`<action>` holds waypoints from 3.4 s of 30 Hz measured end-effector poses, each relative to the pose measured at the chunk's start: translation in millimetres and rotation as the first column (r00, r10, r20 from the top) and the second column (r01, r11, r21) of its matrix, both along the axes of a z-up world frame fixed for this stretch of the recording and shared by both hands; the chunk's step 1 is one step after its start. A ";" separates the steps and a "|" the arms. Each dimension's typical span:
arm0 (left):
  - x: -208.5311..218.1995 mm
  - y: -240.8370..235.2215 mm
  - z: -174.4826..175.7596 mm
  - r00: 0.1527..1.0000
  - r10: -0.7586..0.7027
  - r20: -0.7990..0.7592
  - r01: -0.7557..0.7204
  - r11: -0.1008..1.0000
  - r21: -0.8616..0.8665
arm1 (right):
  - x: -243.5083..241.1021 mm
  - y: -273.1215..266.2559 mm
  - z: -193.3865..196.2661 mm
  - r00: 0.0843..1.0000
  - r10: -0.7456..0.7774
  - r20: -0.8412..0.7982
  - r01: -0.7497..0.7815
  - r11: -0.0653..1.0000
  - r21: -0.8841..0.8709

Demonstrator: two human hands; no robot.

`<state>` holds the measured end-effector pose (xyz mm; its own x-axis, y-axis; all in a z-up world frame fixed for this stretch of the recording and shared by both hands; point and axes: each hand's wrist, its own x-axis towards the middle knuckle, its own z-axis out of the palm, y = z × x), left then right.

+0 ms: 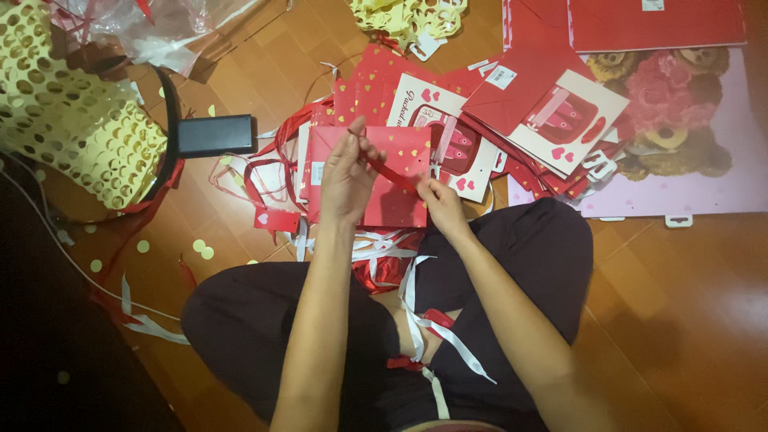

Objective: The person sits on the floor and assembles small red gift boxes by inserting red inserts into white frames and tying red ribbons around them. The person handles multiple boxes one at a time, placing finished units into a growing stack.

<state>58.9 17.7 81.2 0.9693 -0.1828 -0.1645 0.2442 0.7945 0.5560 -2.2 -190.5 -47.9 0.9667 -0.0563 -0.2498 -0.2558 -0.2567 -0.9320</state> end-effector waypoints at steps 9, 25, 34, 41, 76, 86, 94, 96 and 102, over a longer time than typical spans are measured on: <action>23.8 -3.3 -69.3 0.963 0.056 -0.264 0.006 0.973 0.230 | -5.1 -6.7 -12.0 0.939 0.168 0.301 -0.087 0.960 -0.265; 3.1 -32.9 -82.4 0.971 -0.196 -0.138 0.213 0.441 0.872 | 1.5 9.6 36.8 0.943 -0.016 0.333 0.096 0.969 -0.227; 5.3 -24.3 -55.1 0.946 -0.316 -0.070 0.167 0.290 0.942 | -4.7 9.9 53.9 0.893 0.157 0.422 0.075 0.872 -0.483; -4.6 -13.7 -47.9 0.838 -0.539 0.090 -0.241 -0.217 0.946 | -6.5 10.2 62.3 0.798 0.329 0.505 0.018 0.825 -0.565; -15.0 -13.7 -131.9 0.826 -0.340 -0.449 0.462 0.866 0.194 | 5.0 -2.5 20.9 0.933 0.038 0.358 0.146 0.870 -0.472; -15.2 -8.9 -133.1 0.802 -0.359 -0.478 0.512 0.825 0.238 | 13.6 -68.8 13.0 0.760 -0.647 -0.061 0.637 0.724 0.263; -23.6 -26.0 -95.1 0.869 -0.232 -0.437 0.460 0.703 0.542 | 16.2 -67.1 30.8 0.825 -0.550 -0.128 0.379 0.372 0.847; -35.3 -41.1 -75.6 0.935 -0.194 -0.297 0.350 0.372 0.859 | 17.0 -62.7 33.7 0.855 -0.493 -0.158 0.375 0.380 0.845; -66.9 -66.5 -50.9 0.892 -0.373 0.256 -0.327 -0.141 0.935 | 12.1 -55.1 26.5 0.901 -0.394 -0.182 0.363 0.455 0.813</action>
<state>-8.0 -48.8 30.3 0.9756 -0.1853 0.1177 -0.2159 -0.7129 0.6672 9.9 -245.6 -21.4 0.9099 -0.2070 -0.3596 -0.1020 0.7285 -0.6775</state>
